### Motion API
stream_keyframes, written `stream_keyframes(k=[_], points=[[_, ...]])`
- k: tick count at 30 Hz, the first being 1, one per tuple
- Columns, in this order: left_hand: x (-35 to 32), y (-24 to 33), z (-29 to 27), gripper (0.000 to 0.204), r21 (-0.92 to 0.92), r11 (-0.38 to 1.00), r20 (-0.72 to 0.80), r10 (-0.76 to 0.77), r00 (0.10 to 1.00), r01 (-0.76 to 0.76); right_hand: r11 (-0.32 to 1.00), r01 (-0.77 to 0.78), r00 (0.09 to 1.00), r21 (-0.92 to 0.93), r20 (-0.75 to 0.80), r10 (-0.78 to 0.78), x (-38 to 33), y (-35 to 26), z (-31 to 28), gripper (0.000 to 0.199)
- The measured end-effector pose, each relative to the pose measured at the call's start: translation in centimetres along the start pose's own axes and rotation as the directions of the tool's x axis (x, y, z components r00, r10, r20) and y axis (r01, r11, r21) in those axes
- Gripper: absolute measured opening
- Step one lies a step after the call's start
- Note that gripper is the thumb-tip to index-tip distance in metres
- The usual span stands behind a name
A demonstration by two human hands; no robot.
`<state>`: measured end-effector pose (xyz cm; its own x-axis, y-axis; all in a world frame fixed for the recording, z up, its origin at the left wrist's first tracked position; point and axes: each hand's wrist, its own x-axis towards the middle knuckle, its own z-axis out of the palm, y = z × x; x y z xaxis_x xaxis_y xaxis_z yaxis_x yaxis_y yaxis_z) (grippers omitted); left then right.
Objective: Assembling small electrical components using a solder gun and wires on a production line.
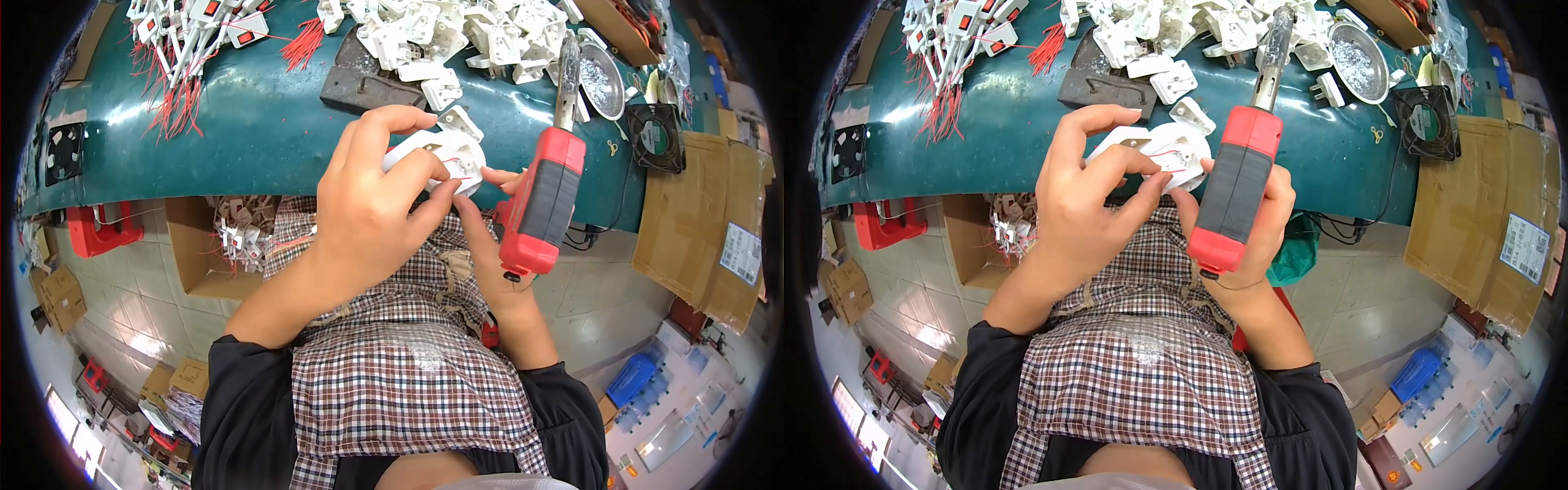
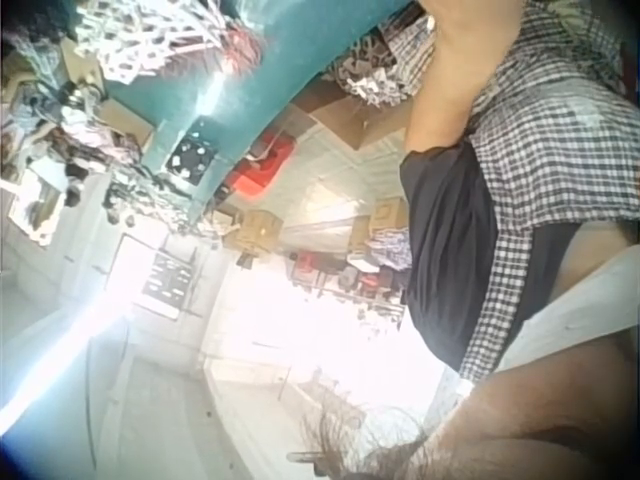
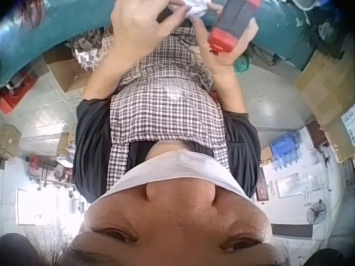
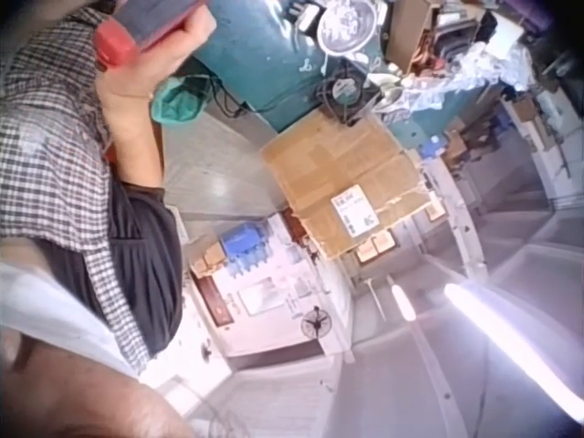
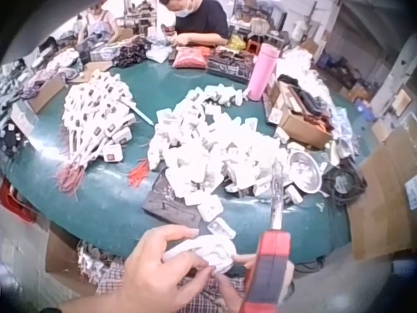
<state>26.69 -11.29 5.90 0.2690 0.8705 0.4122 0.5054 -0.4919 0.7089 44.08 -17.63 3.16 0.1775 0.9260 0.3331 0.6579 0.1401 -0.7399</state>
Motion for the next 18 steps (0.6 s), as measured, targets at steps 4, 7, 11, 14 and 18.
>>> stream_keyframes(k=[4, 7, 11, 14, 18], points=[[-0.2, 0.2, 0.7, 0.02, 0.068, 0.997, -0.052, 0.027, 0.998, -0.023, 0.997, 0.02, 0.998, 0.072, -0.067, -0.015, -0.3, 0.1, 0.9, 0.072], [-0.3, 0.0, 1.0, 0.019, 0.097, 0.995, -0.04, 0.04, 0.998, -0.036, 0.98, -0.005, 0.996, 0.198, -0.085, 0.022, -0.6, 0.2, 0.6, 0.069], [-0.4, 0.1, 1.1, 0.018, 0.088, 0.996, -0.042, 0.03, 0.999, -0.026, 0.921, -0.198, 0.979, 0.335, 0.019, 0.203, -1.2, -2.2, -3.7, 0.056], [-0.4, 0.1, 1.1, 0.017, 0.076, 0.997, -0.045, 0.025, 0.999, -0.021, 0.852, -0.316, 0.949, 0.417, 0.137, 0.285, -1.6, -3.6, -7.9, 0.052], [-0.3, 0.1, 1.0, 0.016, 0.06, 0.998, -0.026, 0.013, 1.0, -0.011, 0.833, -0.438, 0.899, 0.338, 0.183, 0.398, -3.1, -4.9, -12.1, 0.048]])
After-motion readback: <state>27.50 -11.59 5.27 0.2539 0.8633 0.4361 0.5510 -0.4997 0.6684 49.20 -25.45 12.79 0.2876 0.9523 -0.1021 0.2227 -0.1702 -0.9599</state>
